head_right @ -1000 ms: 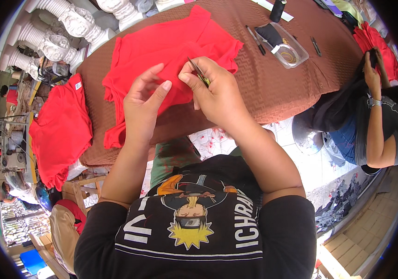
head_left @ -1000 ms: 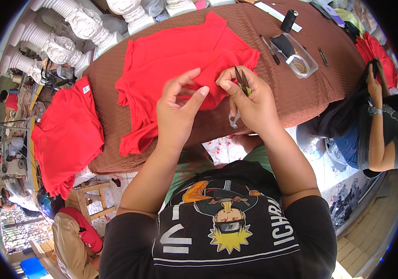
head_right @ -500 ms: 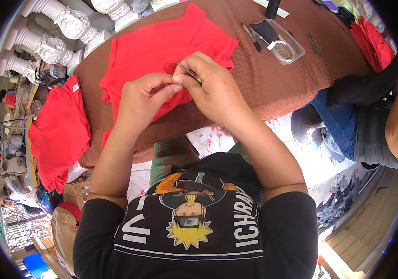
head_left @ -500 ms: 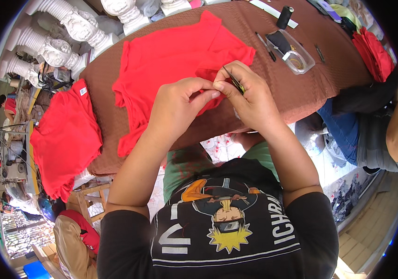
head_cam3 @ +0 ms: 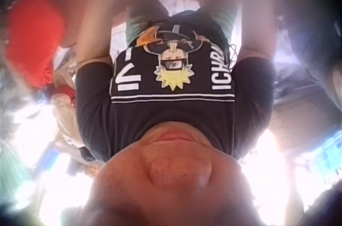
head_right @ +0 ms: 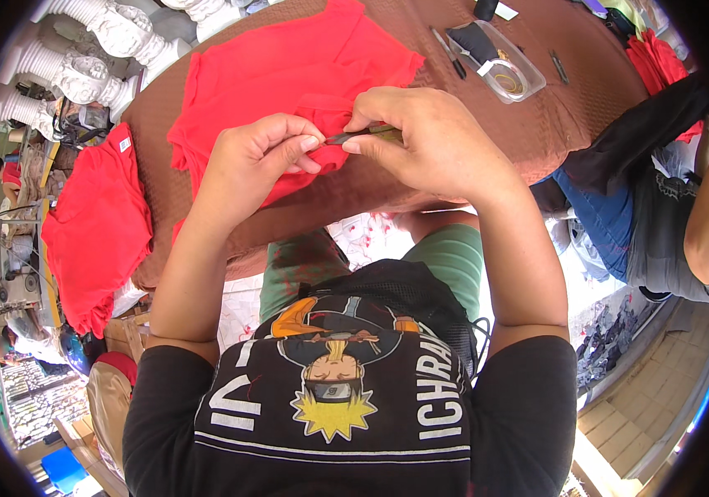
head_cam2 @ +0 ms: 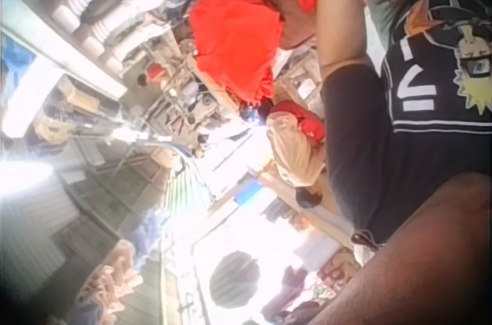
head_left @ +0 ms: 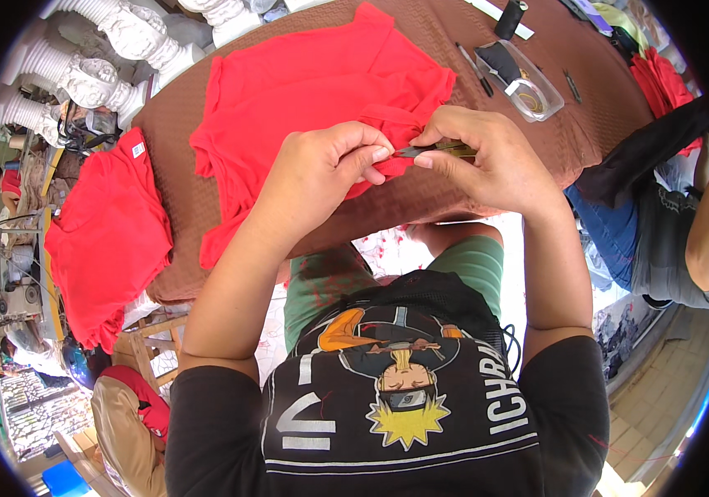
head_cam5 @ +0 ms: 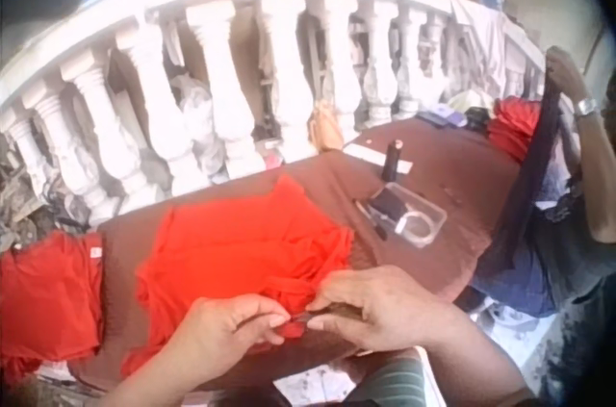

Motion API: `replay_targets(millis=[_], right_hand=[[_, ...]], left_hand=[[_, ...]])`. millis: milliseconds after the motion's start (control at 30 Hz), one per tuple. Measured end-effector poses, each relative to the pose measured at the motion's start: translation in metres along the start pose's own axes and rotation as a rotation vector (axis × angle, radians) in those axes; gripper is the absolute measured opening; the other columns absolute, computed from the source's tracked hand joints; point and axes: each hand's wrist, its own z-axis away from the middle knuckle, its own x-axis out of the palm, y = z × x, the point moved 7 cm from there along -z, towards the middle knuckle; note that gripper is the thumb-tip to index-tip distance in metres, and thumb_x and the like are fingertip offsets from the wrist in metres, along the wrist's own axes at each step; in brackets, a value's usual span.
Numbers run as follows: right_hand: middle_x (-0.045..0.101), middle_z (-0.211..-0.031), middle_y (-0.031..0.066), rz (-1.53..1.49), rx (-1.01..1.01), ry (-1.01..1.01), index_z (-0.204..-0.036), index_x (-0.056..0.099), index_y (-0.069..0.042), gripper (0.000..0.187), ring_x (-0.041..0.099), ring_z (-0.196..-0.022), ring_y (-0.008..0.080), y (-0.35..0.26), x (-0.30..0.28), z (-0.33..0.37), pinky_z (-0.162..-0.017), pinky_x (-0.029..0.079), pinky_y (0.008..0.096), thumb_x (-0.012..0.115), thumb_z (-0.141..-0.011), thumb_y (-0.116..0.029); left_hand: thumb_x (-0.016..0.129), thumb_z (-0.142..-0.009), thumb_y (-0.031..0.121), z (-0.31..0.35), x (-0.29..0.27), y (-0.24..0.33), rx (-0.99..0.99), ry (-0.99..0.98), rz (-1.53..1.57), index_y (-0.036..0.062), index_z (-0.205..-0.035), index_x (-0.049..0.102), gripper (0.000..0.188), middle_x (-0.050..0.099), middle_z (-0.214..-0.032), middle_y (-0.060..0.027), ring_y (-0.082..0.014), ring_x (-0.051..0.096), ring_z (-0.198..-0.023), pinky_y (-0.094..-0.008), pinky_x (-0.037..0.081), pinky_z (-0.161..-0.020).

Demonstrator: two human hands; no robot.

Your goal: The person picks up red t-shirts from a stack on a table, spreads them out to look at the fabric and seams, uses small shears to trim loose threads, and folds the shirts into a new pile before writing in a notebook.

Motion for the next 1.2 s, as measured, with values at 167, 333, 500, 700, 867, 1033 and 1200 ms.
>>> replay_targets(millis=[167, 333, 500, 700, 867, 1033, 1200], right_hand=[[0.062, -0.077, 0.0105, 0.013, -0.02, -0.024, -0.084, 0.061, -0.003, 0.016, 0.059, -0.071, 0.0273, 0.0, 0.001, 0.001, -0.063, 0.046, 0.0346, 0.068, -0.078, -0.017], [0.062, -0.077, 0.0107, 0.009, -0.025, -0.029, -0.084, 0.062, -0.004, 0.016, 0.059, -0.071, 0.0289, 0.0, 0.004, 0.002, -0.063, 0.046, 0.0351, 0.068, -0.077, -0.017], [0.06, -0.074, 0.0104, 0.01, -0.059, -0.048, -0.085, 0.062, -0.001, 0.017, 0.058, -0.065, 0.0249, -0.002, 0.007, 0.004, -0.059, 0.045, 0.0311, 0.07, -0.076, -0.012], [0.059, -0.073, 0.0103, -0.026, -0.04, -0.063, -0.084, 0.062, -0.001, 0.017, 0.056, -0.062, 0.0248, 0.0, 0.007, 0.005, -0.057, 0.043, 0.0301, 0.071, -0.075, -0.013], [0.059, -0.072, 0.0077, -0.117, 0.002, -0.099, -0.084, 0.062, -0.001, 0.015, 0.055, -0.063, 0.0167, 0.0, 0.008, 0.007, -0.057, 0.041, 0.0281, 0.069, -0.077, -0.012], [0.058, -0.078, 0.002, -0.338, 0.066, -0.013, -0.089, 0.061, 0.0, 0.018, 0.053, -0.07, 0.0078, 0.0, -0.019, 0.018, -0.062, 0.041, 0.0228, 0.069, -0.076, -0.01], [0.059, -0.078, -0.0015, -0.476, 0.067, 0.073, -0.094, 0.06, 0.002, 0.026, 0.053, -0.07, 0.0059, 0.0, -0.026, 0.028, -0.064, 0.042, 0.0212, 0.074, -0.075, -0.011]], left_hand=[[0.058, -0.088, 0.009, 0.001, 0.001, 0.0, 0.022, 0.03, -0.031, 0.0009, -0.093, 0.064, 0.012, 0.068, -0.079, -0.01, -0.0159, 0.068, -0.07, -0.0258, 0.051, -0.061], [0.058, -0.087, 0.01, 0.001, 0.004, 0.002, 0.021, 0.016, -0.076, 0.001, -0.093, 0.064, 0.012, 0.068, -0.079, -0.0106, -0.0164, 0.068, -0.069, -0.0262, 0.052, -0.062], [0.058, -0.087, 0.01, 0.001, 0.008, 0.001, 0.031, 0.008, -0.07, 0.001, -0.094, 0.064, 0.012, 0.068, -0.079, -0.0106, -0.0163, 0.068, -0.069, -0.0268, 0.052, -0.062], [0.058, -0.087, 0.007, 0.002, 0.012, 0.002, 0.043, -0.021, -0.08, -0.0001, -0.096, 0.063, 0.013, 0.068, -0.081, -0.0094, -0.015, 0.067, -0.07, -0.0259, 0.052, -0.064], [0.06, -0.085, 0.006, 0.005, 0.014, 0.006, -0.029, -0.051, -0.03, -0.0001, -0.09, 0.065, 0.009, 0.066, -0.083, -0.0069, -0.0104, 0.063, -0.07, -0.0238, 0.049, -0.064], [0.053, -0.092, 0.029, 0.03, -0.026, 0.07, 0.66, -0.064, -0.036, 0.0018, -0.068, 0.063, 0.037, 0.059, -0.083, -0.0113, -0.0128, 0.052, -0.068, -0.023, 0.039, -0.06], [0.054, -0.091, 0.023, 0.053, -0.069, 0.071, 0.623, 0.134, 0.103, -0.0003, -0.063, 0.059, 0.037, 0.059, -0.08, -0.0131, -0.0153, 0.053, -0.069, -0.0249, 0.042, -0.062]])
